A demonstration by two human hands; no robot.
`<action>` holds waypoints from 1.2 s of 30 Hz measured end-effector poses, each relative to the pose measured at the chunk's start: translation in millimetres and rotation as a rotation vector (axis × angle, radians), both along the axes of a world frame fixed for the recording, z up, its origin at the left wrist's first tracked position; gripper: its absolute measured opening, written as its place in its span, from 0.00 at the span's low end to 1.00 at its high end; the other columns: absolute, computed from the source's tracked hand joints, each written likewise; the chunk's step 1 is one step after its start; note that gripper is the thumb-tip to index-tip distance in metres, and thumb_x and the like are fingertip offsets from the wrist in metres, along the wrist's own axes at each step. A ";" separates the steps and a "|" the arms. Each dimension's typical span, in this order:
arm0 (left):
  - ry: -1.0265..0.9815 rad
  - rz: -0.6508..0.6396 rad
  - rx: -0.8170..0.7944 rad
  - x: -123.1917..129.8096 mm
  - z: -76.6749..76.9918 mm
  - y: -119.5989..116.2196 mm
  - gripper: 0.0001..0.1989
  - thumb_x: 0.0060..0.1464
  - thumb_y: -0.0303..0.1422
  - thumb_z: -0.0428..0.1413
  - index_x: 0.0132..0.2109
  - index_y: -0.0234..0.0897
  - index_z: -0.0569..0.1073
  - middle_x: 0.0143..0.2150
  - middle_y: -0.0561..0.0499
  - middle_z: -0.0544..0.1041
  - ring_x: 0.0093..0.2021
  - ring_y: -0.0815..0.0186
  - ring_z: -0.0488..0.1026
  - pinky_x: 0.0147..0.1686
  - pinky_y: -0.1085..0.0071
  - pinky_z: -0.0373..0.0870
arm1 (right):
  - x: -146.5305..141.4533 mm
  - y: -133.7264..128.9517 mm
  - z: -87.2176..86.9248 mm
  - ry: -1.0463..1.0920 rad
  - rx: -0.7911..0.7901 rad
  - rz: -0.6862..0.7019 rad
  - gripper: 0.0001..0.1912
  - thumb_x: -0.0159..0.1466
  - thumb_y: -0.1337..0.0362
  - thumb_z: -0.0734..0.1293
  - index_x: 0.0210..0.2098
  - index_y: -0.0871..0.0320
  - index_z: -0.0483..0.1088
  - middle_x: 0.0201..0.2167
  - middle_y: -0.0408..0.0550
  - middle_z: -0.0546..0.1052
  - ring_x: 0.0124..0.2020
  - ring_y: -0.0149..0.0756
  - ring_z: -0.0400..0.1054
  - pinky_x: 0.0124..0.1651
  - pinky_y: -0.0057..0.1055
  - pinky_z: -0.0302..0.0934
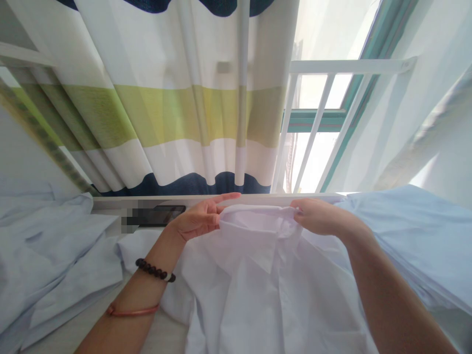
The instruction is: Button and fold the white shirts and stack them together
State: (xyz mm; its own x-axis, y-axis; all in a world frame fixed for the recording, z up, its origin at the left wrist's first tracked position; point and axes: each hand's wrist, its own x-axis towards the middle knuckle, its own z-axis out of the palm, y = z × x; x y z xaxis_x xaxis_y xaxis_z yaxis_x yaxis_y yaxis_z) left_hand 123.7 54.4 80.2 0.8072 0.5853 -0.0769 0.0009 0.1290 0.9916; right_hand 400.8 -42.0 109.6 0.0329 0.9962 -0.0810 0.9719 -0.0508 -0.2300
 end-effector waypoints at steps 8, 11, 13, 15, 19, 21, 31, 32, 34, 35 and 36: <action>0.058 0.066 0.028 6.2 -7.0 -2.7 0.45 0.41 0.44 0.66 0.65 0.45 0.59 0.50 0.45 0.77 0.47 0.55 0.74 0.45 0.64 0.68 | 1.0 -1.5 -0.9 0.044 0.006 0.053 0.08 0.52 0.74 0.63 0.29 0.57 0.71 0.32 0.50 0.75 0.35 0.42 0.70 0.34 0.33 0.59; 0.042 0.040 0.010 8.3 -6.2 -5.8 0.42 0.43 0.40 0.64 0.65 0.46 0.59 0.46 0.48 0.79 0.42 0.59 0.75 0.42 0.66 0.68 | -10.9 -1.8 -1.3 0.097 -0.007 0.140 0.11 0.54 0.68 0.67 0.37 0.56 0.72 0.40 0.50 0.73 0.38 0.40 0.70 0.38 0.32 0.61; 0.016 -0.001 -0.036 9.8 -4.3 -8.5 0.40 0.42 0.37 0.63 0.64 0.44 0.61 0.43 0.49 0.79 0.39 0.61 0.75 0.40 0.68 0.68 | -22.0 -0.7 -1.2 0.147 0.051 0.186 0.16 0.56 0.62 0.68 0.44 0.54 0.72 0.44 0.49 0.72 0.42 0.40 0.70 0.43 0.32 0.61; 0.007 -0.032 -0.094 11.3 -2.0 -10.7 0.36 0.43 0.34 0.62 0.61 0.41 0.65 0.41 0.49 0.79 0.36 0.63 0.75 0.38 0.70 0.67 | -32.6 1.1 -0.5 0.191 0.147 0.215 0.14 0.60 0.61 0.66 0.46 0.52 0.72 0.44 0.48 0.74 0.45 0.40 0.69 0.45 0.32 0.60; 0.003 0.000 -0.148 14.0 1.3 -12.3 0.25 0.50 0.33 0.59 0.57 0.37 0.69 0.41 0.48 0.78 0.35 0.67 0.73 0.36 0.74 0.66 | -41.7 3.8 1.6 0.182 0.222 0.222 0.11 0.63 0.67 0.60 0.32 0.55 0.75 0.32 0.47 0.78 0.35 0.38 0.70 0.37 0.30 0.59; -0.023 0.008 -0.147 15.5 2.3 -12.3 0.28 0.48 0.36 0.63 0.57 0.37 0.68 0.44 0.47 0.77 0.37 0.66 0.73 0.37 0.73 0.67 | -40.5 4.1 2.2 0.196 0.229 0.242 0.13 0.63 0.69 0.59 0.31 0.56 0.75 0.32 0.47 0.79 0.33 0.37 0.70 0.37 0.30 0.58; -0.088 -0.007 -0.144 16.2 2.5 -11.3 0.31 0.46 0.31 0.66 0.57 0.40 0.65 0.45 0.48 0.77 0.37 0.68 0.74 0.36 0.75 0.68 | -32.0 -1.3 9.2 0.527 0.111 0.455 0.11 0.65 0.62 0.60 0.42 0.56 0.73 0.40 0.44 0.78 0.40 0.37 0.70 0.42 0.29 0.61; -0.078 -0.019 -0.141 16.4 2.1 -11.9 0.33 0.46 0.32 0.66 0.58 0.42 0.64 0.46 0.49 0.76 0.36 0.68 0.73 0.34 0.75 0.68 | -30.8 -1.1 9.2 0.513 0.129 0.458 0.12 0.65 0.64 0.59 0.41 0.55 0.73 0.40 0.44 0.78 0.41 0.37 0.70 0.42 0.29 0.60; -0.050 -0.029 -0.124 17.8 1.9 -13.6 0.37 0.44 0.34 0.66 0.60 0.45 0.61 0.46 0.50 0.75 0.34 0.69 0.73 0.32 0.75 0.67 | -28.3 -0.2 8.0 0.455 0.159 0.445 0.14 0.63 0.69 0.58 0.40 0.55 0.74 0.39 0.44 0.78 0.40 0.37 0.69 0.42 0.30 0.60; -0.033 -0.024 -0.108 19.0 2.3 -14.6 0.36 0.44 0.35 0.66 0.59 0.46 0.60 0.45 0.51 0.75 0.33 0.69 0.72 0.32 0.75 0.67 | -27.5 0.3 7.2 0.422 0.162 0.427 0.14 0.63 0.71 0.57 0.39 0.56 0.74 0.38 0.44 0.78 0.38 0.37 0.69 0.40 0.30 0.60; -0.017 -0.011 -0.085 20.3 3.3 -15.8 0.33 0.46 0.37 0.65 0.57 0.47 0.61 0.44 0.52 0.74 0.32 0.70 0.71 0.31 0.75 0.66 | -26.9 0.8 6.5 0.392 0.162 0.402 0.14 0.62 0.71 0.57 0.37 0.56 0.74 0.35 0.44 0.78 0.36 0.36 0.69 0.38 0.30 0.59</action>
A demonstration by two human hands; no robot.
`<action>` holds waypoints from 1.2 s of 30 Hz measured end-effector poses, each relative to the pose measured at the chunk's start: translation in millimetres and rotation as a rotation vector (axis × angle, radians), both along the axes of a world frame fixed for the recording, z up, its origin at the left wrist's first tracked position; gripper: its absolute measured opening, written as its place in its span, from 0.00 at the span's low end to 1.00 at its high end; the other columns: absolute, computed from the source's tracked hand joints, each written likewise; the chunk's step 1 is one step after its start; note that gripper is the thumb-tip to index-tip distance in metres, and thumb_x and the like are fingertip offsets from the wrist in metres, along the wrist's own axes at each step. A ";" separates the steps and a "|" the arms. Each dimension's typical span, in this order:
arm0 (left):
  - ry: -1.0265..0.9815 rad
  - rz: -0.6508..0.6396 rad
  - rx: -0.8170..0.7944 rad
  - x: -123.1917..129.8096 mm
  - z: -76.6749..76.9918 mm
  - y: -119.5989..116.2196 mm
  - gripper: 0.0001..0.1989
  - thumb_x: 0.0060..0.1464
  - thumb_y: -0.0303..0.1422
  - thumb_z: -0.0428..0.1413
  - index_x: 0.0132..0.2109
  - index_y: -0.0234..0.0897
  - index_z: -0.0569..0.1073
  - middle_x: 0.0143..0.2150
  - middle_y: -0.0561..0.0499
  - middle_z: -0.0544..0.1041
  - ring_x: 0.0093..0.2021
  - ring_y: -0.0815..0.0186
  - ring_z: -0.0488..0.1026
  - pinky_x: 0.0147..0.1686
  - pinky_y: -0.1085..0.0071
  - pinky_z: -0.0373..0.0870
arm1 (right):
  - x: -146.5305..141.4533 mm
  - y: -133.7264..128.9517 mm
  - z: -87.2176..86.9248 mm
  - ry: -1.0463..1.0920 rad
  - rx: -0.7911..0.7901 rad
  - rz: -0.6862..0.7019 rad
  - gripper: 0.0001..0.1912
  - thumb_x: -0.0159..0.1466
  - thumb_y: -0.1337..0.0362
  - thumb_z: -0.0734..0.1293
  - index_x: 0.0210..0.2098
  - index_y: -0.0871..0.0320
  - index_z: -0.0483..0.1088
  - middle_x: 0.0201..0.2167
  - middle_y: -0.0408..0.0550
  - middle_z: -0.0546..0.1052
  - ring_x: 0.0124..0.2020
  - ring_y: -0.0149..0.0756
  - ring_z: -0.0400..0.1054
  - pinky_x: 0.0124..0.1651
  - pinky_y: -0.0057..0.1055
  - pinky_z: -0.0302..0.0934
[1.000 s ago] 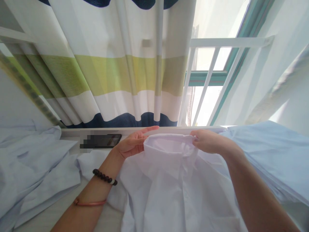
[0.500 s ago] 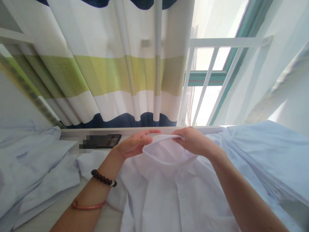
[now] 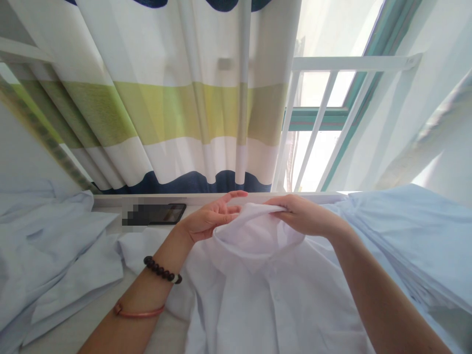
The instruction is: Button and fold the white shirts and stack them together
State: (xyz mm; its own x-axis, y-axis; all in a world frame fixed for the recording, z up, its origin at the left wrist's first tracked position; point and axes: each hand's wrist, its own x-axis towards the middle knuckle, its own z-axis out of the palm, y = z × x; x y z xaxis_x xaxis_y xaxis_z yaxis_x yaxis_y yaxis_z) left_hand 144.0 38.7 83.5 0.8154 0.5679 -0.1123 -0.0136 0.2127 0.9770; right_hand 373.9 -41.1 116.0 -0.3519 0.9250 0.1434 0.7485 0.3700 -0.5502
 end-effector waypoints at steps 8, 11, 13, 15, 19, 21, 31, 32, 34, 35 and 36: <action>0.411 0.009 0.604 2.7 24.2 -8.4 0.19 0.46 0.41 0.63 0.44 0.42 0.68 0.32 0.56 0.70 0.30 0.69 0.69 0.27 0.76 0.63 | -1.6 2.8 0.5 -0.138 -0.024 -0.197 0.15 0.62 0.69 0.56 0.26 0.56 0.73 0.25 0.44 0.75 0.27 0.35 0.66 0.30 0.28 0.55; 0.623 0.142 0.904 1.9 30.2 -7.3 0.10 0.51 0.38 0.57 0.40 0.39 0.73 0.33 0.52 0.75 0.34 0.63 0.72 0.33 0.72 0.66 | 4.2 2.8 1.5 -0.180 -0.001 -0.309 0.15 0.63 0.67 0.57 0.32 0.55 0.76 0.29 0.46 0.78 0.32 0.38 0.69 0.32 0.29 0.57; 0.702 0.282 1.082 0.5 32.4 -4.7 0.10 0.54 0.36 0.52 0.37 0.38 0.77 0.36 0.49 0.78 0.38 0.60 0.73 0.39 0.69 0.65 | 10.5 0.9 3.2 -0.195 0.019 -0.404 0.14 0.62 0.67 0.59 0.37 0.54 0.76 0.33 0.48 0.79 0.37 0.41 0.70 0.36 0.30 0.58; 0.765 0.392 1.177 -1.7 34.3 -1.8 0.12 0.55 0.35 0.51 0.37 0.38 0.78 0.36 0.48 0.79 0.38 0.59 0.73 0.40 0.68 0.64 | 15.8 -2.1 6.0 -0.193 0.008 -0.489 0.14 0.60 0.67 0.60 0.40 0.53 0.75 0.37 0.48 0.79 0.40 0.42 0.70 0.37 0.31 0.59; 0.816 0.497 1.143 -3.3 33.4 2.6 0.13 0.56 0.37 0.50 0.38 0.38 0.78 0.31 0.50 0.77 0.32 0.60 0.73 0.35 0.68 0.63 | 16.5 -5.7 10.5 -0.166 -0.018 -0.550 0.11 0.60 0.63 0.60 0.35 0.53 0.74 0.31 0.45 0.77 0.34 0.40 0.69 0.33 0.30 0.57; 0.705 0.536 1.081 -2.0 27.5 5.7 0.12 0.57 0.38 0.51 0.43 0.39 0.75 0.29 0.51 0.75 0.31 0.62 0.72 0.33 0.69 0.63 | 14.2 -3.8 9.2 -0.120 0.017 -0.564 0.12 0.60 0.62 0.58 0.36 0.53 0.73 0.27 0.44 0.75 0.31 0.39 0.67 0.31 0.30 0.55; 0.180 -0.066 0.427 -13.7 -23.7 24.9 0.34 0.46 0.39 0.65 0.58 0.45 0.60 0.51 0.50 0.73 0.56 0.58 0.68 0.54 0.64 0.62 | 25.2 21.1 -23.1 0.328 0.051 -0.657 0.16 0.62 0.58 0.52 0.21 0.56 0.60 0.22 0.45 0.69 0.26 0.36 0.62 0.27 0.30 0.53; 0.202 -0.070 0.444 -12.7 -28.7 26.0 0.28 0.46 0.38 0.65 0.54 0.43 0.66 0.50 0.50 0.74 0.56 0.57 0.66 0.56 0.64 0.60 | 25.6 22.4 -24.8 0.345 0.048 -0.656 0.17 0.62 0.58 0.52 0.22 0.56 0.62 0.22 0.45 0.70 0.27 0.37 0.64 0.28 0.30 0.55; 0.206 -0.043 0.468 -7.8 -39.4 28.8 0.17 0.51 0.42 0.61 0.44 0.40 0.71 0.48 0.50 0.75 0.55 0.56 0.67 0.55 0.64 0.61 | 25.0 24.2 -27.0 0.384 0.037 -0.646 0.20 0.64 0.54 0.52 0.23 0.57 0.64 0.24 0.47 0.73 0.30 0.39 0.67 0.32 0.30 0.58; 0.200 -0.032 0.469 -4.4 -44.9 30.5 0.16 0.53 0.45 0.58 0.42 0.39 0.71 0.47 0.49 0.75 0.53 0.56 0.69 0.52 0.64 0.64 | 24.2 24.9 -27.6 0.407 0.028 -0.647 0.23 0.65 0.52 0.52 0.23 0.57 0.66 0.24 0.47 0.74 0.32 0.40 0.69 0.34 0.30 0.59; 0.193 -0.022 0.468 -1.0 -50.3 32.3 0.18 0.55 0.48 0.56 0.42 0.39 0.69 0.46 0.48 0.76 0.50 0.57 0.70 0.49 0.64 0.66 | 23.4 25.6 -28.3 0.429 0.019 -0.655 0.25 0.65 0.49 0.52 0.23 0.58 0.67 0.24 0.48 0.75 0.33 0.41 0.70 0.36 0.31 0.60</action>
